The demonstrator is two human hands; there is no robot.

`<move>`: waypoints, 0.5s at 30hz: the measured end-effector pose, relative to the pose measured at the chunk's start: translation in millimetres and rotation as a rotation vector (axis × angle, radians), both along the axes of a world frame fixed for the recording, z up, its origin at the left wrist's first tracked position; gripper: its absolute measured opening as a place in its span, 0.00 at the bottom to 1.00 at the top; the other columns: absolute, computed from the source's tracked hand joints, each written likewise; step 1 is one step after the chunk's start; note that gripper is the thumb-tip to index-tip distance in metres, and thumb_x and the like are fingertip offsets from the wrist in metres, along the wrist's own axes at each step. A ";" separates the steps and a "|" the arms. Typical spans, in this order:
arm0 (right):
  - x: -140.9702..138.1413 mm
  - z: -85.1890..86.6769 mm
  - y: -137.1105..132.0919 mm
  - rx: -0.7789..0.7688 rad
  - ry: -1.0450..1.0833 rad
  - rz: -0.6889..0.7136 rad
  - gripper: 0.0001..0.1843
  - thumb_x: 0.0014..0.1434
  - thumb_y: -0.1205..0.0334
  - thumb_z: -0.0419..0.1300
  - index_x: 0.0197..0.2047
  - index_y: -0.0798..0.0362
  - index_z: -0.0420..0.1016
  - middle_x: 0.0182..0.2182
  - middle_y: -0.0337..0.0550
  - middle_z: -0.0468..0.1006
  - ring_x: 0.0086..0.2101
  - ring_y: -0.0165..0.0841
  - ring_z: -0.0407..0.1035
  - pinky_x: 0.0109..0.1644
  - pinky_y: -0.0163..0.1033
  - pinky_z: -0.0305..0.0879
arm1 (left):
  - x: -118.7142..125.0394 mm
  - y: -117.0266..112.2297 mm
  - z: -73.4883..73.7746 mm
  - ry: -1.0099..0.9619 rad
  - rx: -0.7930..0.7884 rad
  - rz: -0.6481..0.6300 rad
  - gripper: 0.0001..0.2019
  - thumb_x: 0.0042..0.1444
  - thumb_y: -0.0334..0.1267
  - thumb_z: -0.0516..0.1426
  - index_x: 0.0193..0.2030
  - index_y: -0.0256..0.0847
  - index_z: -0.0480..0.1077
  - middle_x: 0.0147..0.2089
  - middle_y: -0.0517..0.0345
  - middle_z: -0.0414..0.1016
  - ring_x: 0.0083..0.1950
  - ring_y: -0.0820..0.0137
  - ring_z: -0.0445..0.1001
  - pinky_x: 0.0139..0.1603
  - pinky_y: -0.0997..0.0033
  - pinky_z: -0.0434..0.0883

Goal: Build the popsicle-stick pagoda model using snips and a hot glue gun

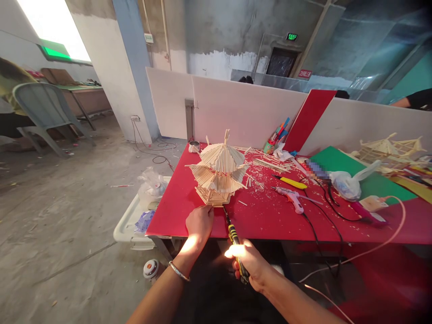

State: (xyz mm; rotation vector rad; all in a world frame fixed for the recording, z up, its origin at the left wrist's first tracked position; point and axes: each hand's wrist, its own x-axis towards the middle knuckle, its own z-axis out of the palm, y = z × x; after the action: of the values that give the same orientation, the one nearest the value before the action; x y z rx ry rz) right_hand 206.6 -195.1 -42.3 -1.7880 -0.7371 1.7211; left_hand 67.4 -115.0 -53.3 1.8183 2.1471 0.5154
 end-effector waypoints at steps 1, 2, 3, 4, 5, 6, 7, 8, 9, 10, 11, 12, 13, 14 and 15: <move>0.0 0.7 -0.3 0.004 0.002 0.000 0.18 0.36 0.61 0.58 0.35 0.51 0.64 0.14 0.28 0.61 0.17 0.25 0.57 0.20 0.30 0.54 | -0.1 -0.5 -0.4 -0.011 0.008 -0.001 0.15 0.63 0.40 0.51 0.44 0.48 0.80 0.42 0.52 0.83 0.45 0.60 0.79 0.32 0.70 0.62; 0.2 1.8 -0.9 0.006 0.007 -0.001 0.19 0.35 0.61 0.58 0.35 0.51 0.65 0.15 0.28 0.61 0.17 0.25 0.57 0.20 0.30 0.54 | -0.2 -1.6 -1.4 -0.028 0.021 0.002 0.14 0.63 0.39 0.52 0.44 0.47 0.80 0.41 0.53 0.82 0.44 0.61 0.78 0.32 0.70 0.62; 0.7 2.8 -1.7 0.005 0.014 0.000 0.20 0.35 0.61 0.58 0.36 0.51 0.65 0.15 0.28 0.61 0.18 0.25 0.57 0.20 0.29 0.54 | -0.3 -3.3 -3.1 -0.052 0.040 0.011 0.14 0.63 0.39 0.52 0.44 0.47 0.80 0.41 0.53 0.82 0.44 0.62 0.78 0.32 0.71 0.63; 1.5 3.7 -2.8 0.002 0.022 0.004 0.21 0.35 0.61 0.57 0.37 0.51 0.65 0.15 0.28 0.61 0.18 0.25 0.57 0.20 0.29 0.53 | -0.3 -5.6 -5.5 -0.079 0.068 0.020 0.14 0.63 0.39 0.52 0.44 0.47 0.80 0.41 0.53 0.81 0.42 0.63 0.78 0.32 0.71 0.63; 2.6 4.3 -4.2 0.003 0.030 0.012 0.22 0.34 0.61 0.57 0.38 0.51 0.65 0.15 0.27 0.61 0.18 0.25 0.56 0.20 0.29 0.53 | -0.3 -8.2 -8.4 -0.110 0.105 0.022 0.13 0.63 0.38 0.53 0.44 0.46 0.80 0.41 0.53 0.80 0.41 0.65 0.77 0.32 0.72 0.64; 4.0 4.4 -5.8 0.004 0.036 0.025 0.23 0.34 0.61 0.57 0.39 0.51 0.65 0.15 0.27 0.60 0.17 0.25 0.56 0.20 0.30 0.53 | -0.1 -11.1 -11.9 -0.148 0.152 0.011 0.13 0.62 0.38 0.53 0.44 0.45 0.79 0.42 0.53 0.79 0.39 0.67 0.77 0.32 0.73 0.65; 5.8 4.0 -7.6 0.006 0.035 0.041 0.24 0.34 0.60 0.57 0.40 0.51 0.64 0.14 0.27 0.60 0.17 0.24 0.55 0.20 0.30 0.52 | 0.1 -13.9 -15.7 -0.197 0.204 -0.019 0.12 0.62 0.38 0.54 0.45 0.44 0.79 0.43 0.53 0.78 0.37 0.69 0.76 0.33 0.74 0.66; 7.7 3.3 -9.6 0.015 0.032 0.058 0.25 0.34 0.60 0.58 0.40 0.51 0.64 0.15 0.26 0.60 0.17 0.24 0.54 0.20 0.30 0.52 | 0.4 -16.3 -19.4 -0.256 0.256 -0.064 0.12 0.62 0.37 0.54 0.47 0.44 0.78 0.44 0.52 0.77 0.37 0.70 0.75 0.33 0.75 0.67; 10.0 2.3 -11.6 0.028 0.027 0.078 0.25 0.35 0.60 0.58 0.41 0.51 0.64 0.15 0.26 0.60 0.17 0.24 0.53 0.20 0.30 0.51 | 0.7 -18.1 -22.8 -0.325 0.303 -0.114 0.12 0.61 0.37 0.55 0.48 0.43 0.78 0.46 0.52 0.76 0.37 0.71 0.75 0.34 0.75 0.69; 12.4 1.2 -13.6 0.041 0.021 0.096 0.25 0.35 0.60 0.58 0.42 0.52 0.64 0.15 0.26 0.60 0.17 0.24 0.53 0.20 0.30 0.51 | 1.0 -19.1 -25.5 -0.396 0.344 -0.157 0.13 0.61 0.37 0.55 0.48 0.42 0.77 0.48 0.51 0.75 0.37 0.71 0.75 0.34 0.76 0.70; 15.0 0.2 -15.5 0.056 0.017 0.113 0.26 0.36 0.61 0.58 0.42 0.52 0.64 0.16 0.26 0.60 0.17 0.24 0.53 0.21 0.30 0.51 | 1.2 -19.3 -27.2 -0.460 0.373 -0.184 0.13 0.60 0.38 0.56 0.48 0.42 0.77 0.48 0.51 0.75 0.39 0.71 0.75 0.35 0.76 0.71; 17.8 -0.7 -17.2 0.071 0.017 0.127 0.26 0.36 0.61 0.57 0.43 0.52 0.64 0.17 0.26 0.61 0.17 0.24 0.53 0.21 0.30 0.52 | 1.5 -18.7 -27.9 -0.509 0.390 -0.195 0.12 0.60 0.37 0.56 0.48 0.41 0.77 0.48 0.51 0.75 0.40 0.70 0.75 0.37 0.75 0.72; 20.6 -1.4 -18.7 0.086 0.018 0.139 0.26 0.37 0.61 0.57 0.44 0.52 0.65 0.18 0.27 0.61 0.18 0.24 0.53 0.21 0.31 0.52 | 1.7 -17.7 -27.4 -0.544 0.398 -0.194 0.11 0.59 0.37 0.57 0.46 0.41 0.78 0.46 0.51 0.76 0.40 0.70 0.76 0.39 0.75 0.73; 23.4 -1.8 -20.0 0.099 0.018 0.150 0.26 0.37 0.62 0.57 0.44 0.52 0.65 0.19 0.27 0.62 0.18 0.24 0.54 0.22 0.31 0.52 | 1.9 -16.4 -25.9 -0.569 0.398 -0.186 0.10 0.59 0.36 0.57 0.44 0.40 0.78 0.44 0.52 0.77 0.40 0.70 0.76 0.40 0.74 0.73; 26.2 -1.9 -21.0 0.114 0.019 0.163 0.26 0.37 0.62 0.57 0.44 0.52 0.65 0.19 0.27 0.62 0.18 0.24 0.54 0.22 0.32 0.53 | 2.2 -15.0 -23.6 -0.587 0.389 -0.178 0.09 0.58 0.36 0.58 0.43 0.40 0.78 0.42 0.53 0.77 0.39 0.70 0.76 0.41 0.74 0.73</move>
State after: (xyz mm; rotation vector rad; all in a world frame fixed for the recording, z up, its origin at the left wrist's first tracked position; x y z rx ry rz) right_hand 232.8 -216.1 -44.3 -1.6718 -0.9765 1.7591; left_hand 69.6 -130.0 -76.8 1.7201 1.5489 1.3043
